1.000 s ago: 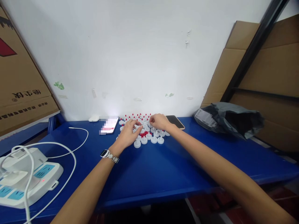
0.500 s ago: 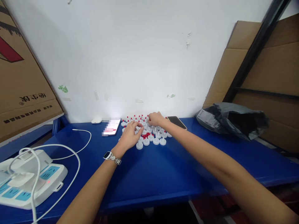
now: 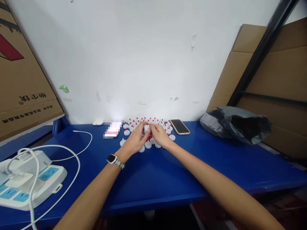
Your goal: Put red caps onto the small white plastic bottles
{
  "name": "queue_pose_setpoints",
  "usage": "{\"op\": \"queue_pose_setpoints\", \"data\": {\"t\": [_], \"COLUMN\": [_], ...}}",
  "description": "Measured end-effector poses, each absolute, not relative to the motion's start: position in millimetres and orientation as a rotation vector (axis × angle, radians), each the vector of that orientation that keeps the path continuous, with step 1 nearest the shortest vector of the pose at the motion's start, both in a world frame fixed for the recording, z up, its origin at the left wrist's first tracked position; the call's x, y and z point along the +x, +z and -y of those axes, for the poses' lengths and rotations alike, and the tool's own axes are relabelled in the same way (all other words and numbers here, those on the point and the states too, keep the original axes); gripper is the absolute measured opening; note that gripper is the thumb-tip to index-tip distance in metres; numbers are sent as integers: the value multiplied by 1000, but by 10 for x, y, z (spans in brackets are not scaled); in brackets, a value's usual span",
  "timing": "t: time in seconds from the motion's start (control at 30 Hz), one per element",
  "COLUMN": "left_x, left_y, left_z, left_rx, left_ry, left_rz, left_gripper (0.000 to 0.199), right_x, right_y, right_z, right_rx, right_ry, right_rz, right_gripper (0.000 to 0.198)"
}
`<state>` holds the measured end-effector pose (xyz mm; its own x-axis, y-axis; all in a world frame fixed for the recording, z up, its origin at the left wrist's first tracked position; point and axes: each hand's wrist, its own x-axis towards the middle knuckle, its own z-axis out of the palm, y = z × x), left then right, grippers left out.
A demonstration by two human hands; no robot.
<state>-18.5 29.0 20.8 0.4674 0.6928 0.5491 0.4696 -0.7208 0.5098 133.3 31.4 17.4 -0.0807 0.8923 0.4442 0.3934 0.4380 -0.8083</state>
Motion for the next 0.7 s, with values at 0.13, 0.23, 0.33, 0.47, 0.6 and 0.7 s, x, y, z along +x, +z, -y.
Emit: {"op": "queue_pose_setpoints", "data": {"t": [0.13, 0.23, 0.33, 0.47, 0.6, 0.7], "left_x": [-146, -88, -4, 91, -4, -175], "left_y": [237, 256, 243, 210, 237, 257], "left_z": [-264, -226, -188, -229, -403, -508], "left_rx": [2342, 2182, 2028, 1792, 1338, 1431], "left_ry": [1179, 1270, 1348, 1433, 1488, 1526], "left_rz": [-969, -953, -937, -915, -958, -1021], "left_gripper": [30, 27, 27, 26, 26, 20], "right_x": [1245, 1178, 1123, 1113, 1231, 1353], "right_y": [177, 210, 229, 266, 317, 284], "right_z": [-267, -219, -177, -167, -207, -260], "right_rx": [-1008, -1004, -1024, -1043, -1119, -1219], "right_ry": [792, 718, 621, 583, 491, 388], "right_rz": [1498, 1452, 1447, 1467, 1401, 1572], "right_gripper": [35, 36, 38, 37, 39, 40]}}
